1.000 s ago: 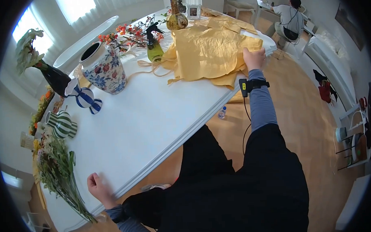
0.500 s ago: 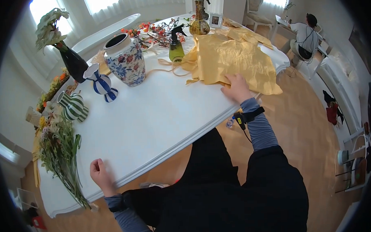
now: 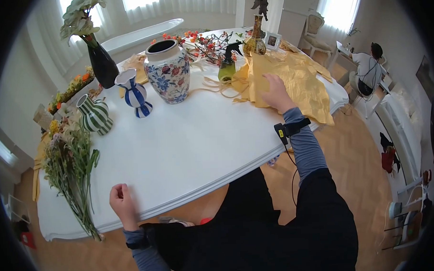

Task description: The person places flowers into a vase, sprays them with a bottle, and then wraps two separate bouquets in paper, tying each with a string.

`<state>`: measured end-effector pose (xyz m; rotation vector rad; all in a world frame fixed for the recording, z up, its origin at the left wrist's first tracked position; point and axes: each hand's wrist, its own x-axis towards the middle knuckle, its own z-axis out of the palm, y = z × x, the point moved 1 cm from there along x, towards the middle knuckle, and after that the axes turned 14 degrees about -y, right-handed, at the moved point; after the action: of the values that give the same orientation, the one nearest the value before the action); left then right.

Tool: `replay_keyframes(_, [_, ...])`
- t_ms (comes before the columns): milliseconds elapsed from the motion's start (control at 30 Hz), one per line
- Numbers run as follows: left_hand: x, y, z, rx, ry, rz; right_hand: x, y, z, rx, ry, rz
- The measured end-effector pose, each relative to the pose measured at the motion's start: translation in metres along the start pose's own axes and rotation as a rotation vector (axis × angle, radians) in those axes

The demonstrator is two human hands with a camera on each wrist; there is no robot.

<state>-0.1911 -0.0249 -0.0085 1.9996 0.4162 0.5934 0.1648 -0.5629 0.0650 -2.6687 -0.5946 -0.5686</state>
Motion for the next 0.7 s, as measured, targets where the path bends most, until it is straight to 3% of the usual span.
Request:
replay_keyframes(133, [0.003,-0.009,0.000,0.009,-0.008,-0.029,0.070,-0.037,0.026,0.175,0.025,0.036])
replay_keyframes(200, [0.002,-0.005,0.000,0.017,-0.005,-0.032,0.104,-0.044,0.046,0.116,-0.043,0.210])
replay_keyframes(233, [0.002,-0.006,0.000,0.024,0.004,-0.036,0.120,-0.045,0.052,0.124,-0.048,0.202])
replay_keyframes(300, [0.002,-0.007,-0.001,0.003,0.001,-0.045,0.149,-0.051,0.065,0.102,-0.243,0.369])
replay_keyframes(367, [0.002,-0.006,0.000,0.012,0.017,-0.043,0.170,-0.046,0.086,0.181,-0.188,0.378])
replay_keyframes(467, [0.003,-0.008,-0.002,0.018,0.016,-0.049,0.190,-0.035,0.110,0.184,-0.245,0.401])
replay_keyframes(567, [0.003,-0.006,-0.001,0.013,0.013,-0.068,0.193,-0.038,0.110,0.203,-0.216,0.425])
replay_keyframes(700, [0.003,-0.006,-0.001,-0.019,0.020,-0.077,0.202,-0.028,0.112,0.217,-0.003,0.317])
